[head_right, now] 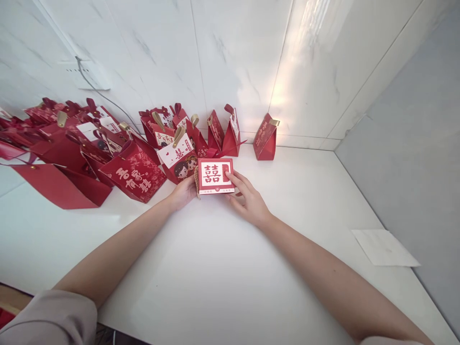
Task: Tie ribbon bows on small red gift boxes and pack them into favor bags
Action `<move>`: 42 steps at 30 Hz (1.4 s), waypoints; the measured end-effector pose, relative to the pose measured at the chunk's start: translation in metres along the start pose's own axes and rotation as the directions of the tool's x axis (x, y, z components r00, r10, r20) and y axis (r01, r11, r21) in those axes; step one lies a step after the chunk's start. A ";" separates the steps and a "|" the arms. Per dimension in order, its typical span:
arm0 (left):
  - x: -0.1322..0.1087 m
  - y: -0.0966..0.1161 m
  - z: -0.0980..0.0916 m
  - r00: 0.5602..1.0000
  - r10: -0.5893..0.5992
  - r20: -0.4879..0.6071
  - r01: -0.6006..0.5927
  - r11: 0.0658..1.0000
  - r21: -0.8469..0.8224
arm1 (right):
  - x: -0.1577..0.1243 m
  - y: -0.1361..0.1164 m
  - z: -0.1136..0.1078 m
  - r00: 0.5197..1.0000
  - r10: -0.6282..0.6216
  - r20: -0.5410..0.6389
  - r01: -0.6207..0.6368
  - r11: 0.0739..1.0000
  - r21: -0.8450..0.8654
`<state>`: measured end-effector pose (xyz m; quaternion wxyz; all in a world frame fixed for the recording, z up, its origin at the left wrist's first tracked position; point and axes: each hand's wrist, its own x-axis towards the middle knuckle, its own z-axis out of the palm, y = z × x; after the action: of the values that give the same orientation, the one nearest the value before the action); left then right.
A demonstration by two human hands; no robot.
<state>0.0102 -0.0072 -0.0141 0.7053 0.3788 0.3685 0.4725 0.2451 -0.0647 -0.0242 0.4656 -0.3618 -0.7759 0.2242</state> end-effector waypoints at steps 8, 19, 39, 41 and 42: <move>-0.008 0.007 -0.011 0.936 -0.081 0.343 0.020 0.984 0.178 | -0.002 -0.001 0.003 0.980 -0.031 -0.196 0.043 0.997 0.060; -0.011 0.014 -0.004 0.963 -0.178 0.202 0.129 0.964 0.233 | -0.002 -0.002 0.002 0.986 -0.054 -0.161 0.051 0.998 -0.025; -0.009 0.010 -0.001 0.974 -0.090 0.209 0.056 0.985 0.162 | -0.002 -0.003 0.000 0.995 0.019 -0.101 -0.012 0.997 0.070; -0.009 0.008 0.000 0.983 -0.035 0.178 0.020 0.996 0.084 | -0.002 -0.004 -0.001 0.992 0.025 -0.120 -0.012 0.994 0.106; -0.008 0.007 0.000 0.987 -0.004 0.161 -0.003 0.999 0.043 | -0.002 -0.004 -0.002 0.990 0.027 -0.142 -0.011 0.994 0.113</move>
<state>0.0048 -0.0129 -0.0064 0.7246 0.4306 0.3206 0.4321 0.2460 -0.0690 -0.0214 0.5374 -0.3576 -0.7233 0.2454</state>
